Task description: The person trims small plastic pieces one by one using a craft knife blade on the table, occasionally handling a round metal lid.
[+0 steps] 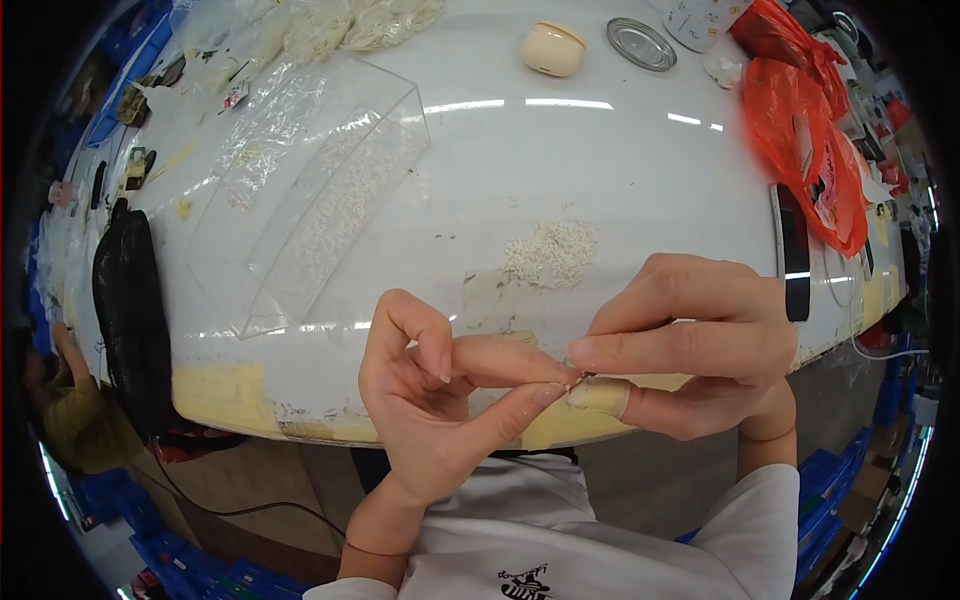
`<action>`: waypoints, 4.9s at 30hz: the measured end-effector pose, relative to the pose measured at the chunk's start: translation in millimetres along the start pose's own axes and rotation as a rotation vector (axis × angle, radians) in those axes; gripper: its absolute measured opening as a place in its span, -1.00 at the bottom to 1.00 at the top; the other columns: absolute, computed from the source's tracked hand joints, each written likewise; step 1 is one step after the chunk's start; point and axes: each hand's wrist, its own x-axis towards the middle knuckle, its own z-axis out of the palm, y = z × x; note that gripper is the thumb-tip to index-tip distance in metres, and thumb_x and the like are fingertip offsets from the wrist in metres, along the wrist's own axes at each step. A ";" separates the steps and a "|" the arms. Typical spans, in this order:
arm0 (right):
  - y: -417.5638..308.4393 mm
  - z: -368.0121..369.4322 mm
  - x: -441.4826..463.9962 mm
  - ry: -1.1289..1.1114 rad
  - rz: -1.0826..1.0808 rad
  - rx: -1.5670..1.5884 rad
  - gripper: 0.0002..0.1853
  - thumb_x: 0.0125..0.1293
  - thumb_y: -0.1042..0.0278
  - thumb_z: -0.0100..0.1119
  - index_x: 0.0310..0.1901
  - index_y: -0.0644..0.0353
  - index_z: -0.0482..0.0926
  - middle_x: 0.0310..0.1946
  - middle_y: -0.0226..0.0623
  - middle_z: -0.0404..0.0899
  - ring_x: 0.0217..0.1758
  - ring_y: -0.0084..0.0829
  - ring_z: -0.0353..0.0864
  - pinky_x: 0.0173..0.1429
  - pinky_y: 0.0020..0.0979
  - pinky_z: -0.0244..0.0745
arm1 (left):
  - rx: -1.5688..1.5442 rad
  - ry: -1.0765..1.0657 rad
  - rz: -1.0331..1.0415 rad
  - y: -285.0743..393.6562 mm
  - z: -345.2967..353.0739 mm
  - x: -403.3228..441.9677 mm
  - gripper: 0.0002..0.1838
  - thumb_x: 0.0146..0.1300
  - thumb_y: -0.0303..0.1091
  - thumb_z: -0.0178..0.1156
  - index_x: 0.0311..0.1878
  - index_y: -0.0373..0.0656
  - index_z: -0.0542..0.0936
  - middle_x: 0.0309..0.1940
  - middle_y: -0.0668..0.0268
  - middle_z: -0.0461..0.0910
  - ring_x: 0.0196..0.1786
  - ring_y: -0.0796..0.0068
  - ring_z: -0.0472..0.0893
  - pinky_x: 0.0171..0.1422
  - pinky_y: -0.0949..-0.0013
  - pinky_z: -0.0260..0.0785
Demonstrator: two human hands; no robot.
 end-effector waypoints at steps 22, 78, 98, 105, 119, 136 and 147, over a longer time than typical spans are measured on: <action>0.0 2.1 -2.5 0.019 0.035 0.007 -0.63 -0.23 0.57 0.31 -0.24 0.33 0.70 -0.44 -0.19 0.61 -0.53 -0.44 0.54 -0.52 -0.55 0.38 | 0.266 -0.001 0.279 -1.1 5.9 -6.2 -0.46 0.04 -0.82 0.25 -0.28 -0.16 0.05 -0.33 -0.16 0.64 -0.19 0.13 0.70 -0.03 0.20 0.57; 2.1 -0.6 -1.4 0.021 0.048 0.056 -0.68 -0.19 0.54 0.38 -0.27 0.28 0.71 -0.45 -0.23 0.62 -0.53 -0.45 0.57 -0.51 -0.55 0.40 | -0.013 0.086 0.026 -4.5 6.4 -6.1 -0.48 0.09 -0.77 0.24 -0.25 -0.13 0.06 -0.39 -0.12 0.65 -0.22 0.27 0.70 -0.06 0.36 0.57; 1.7 4.4 0.6 0.004 -0.066 -0.004 -0.65 -0.19 0.50 0.34 -0.24 0.28 0.68 -0.34 -0.19 0.67 -0.57 -0.41 0.51 -0.52 -0.51 0.42 | 0.017 0.096 -0.053 -0.3 2.7 -5.2 -0.60 0.14 -0.74 0.22 -0.07 -0.30 0.23 -0.30 -0.09 0.66 -0.18 0.31 0.70 -0.01 0.38 0.58; -3.7 4.1 1.6 -0.025 -0.110 -0.106 -0.68 -0.15 0.49 0.32 -0.25 0.33 0.66 -0.35 -0.17 0.65 -0.57 -0.39 0.51 -0.51 -0.50 0.44 | 0.067 0.150 -0.055 -0.1 5.4 -7.7 -0.81 0.16 -0.71 0.22 -0.15 -0.41 0.51 -0.29 0.02 0.67 -0.19 0.38 0.69 -0.05 0.47 0.56; 1.0 3.3 -0.3 0.035 -0.016 -0.112 -0.67 -0.19 0.55 0.29 -0.25 0.32 0.68 -0.36 -0.12 0.67 -0.53 -0.46 0.53 -0.50 -0.54 0.36 | -0.322 0.136 -0.189 -6.7 4.7 -3.7 -0.89 0.18 -0.69 0.16 -0.23 -0.43 0.61 -0.25 0.08 0.60 -0.20 0.29 0.67 -0.02 0.29 0.59; -1.7 4.0 -3.3 0.021 0.124 0.031 -0.63 -0.18 0.58 0.26 -0.20 0.35 0.69 -0.39 -0.14 0.61 -0.45 -0.41 0.58 -0.43 -0.52 0.44 | -0.201 0.114 -0.178 -2.8 8.2 -6.4 -0.89 0.15 -0.71 0.20 -0.24 -0.41 0.63 -0.26 0.07 0.64 -0.23 0.38 0.65 -0.07 0.38 0.57; -1.0 4.3 -3.2 0.027 0.090 0.003 -0.65 -0.14 0.55 0.33 -0.20 0.32 0.70 -0.39 -0.15 0.62 -0.46 -0.44 0.56 -0.44 -0.54 0.43 | -0.163 0.050 -0.131 -2.8 5.5 -6.1 -0.85 0.16 -0.72 0.20 -0.20 -0.40 0.65 -0.24 0.06 0.63 -0.21 0.38 0.65 -0.08 0.39 0.58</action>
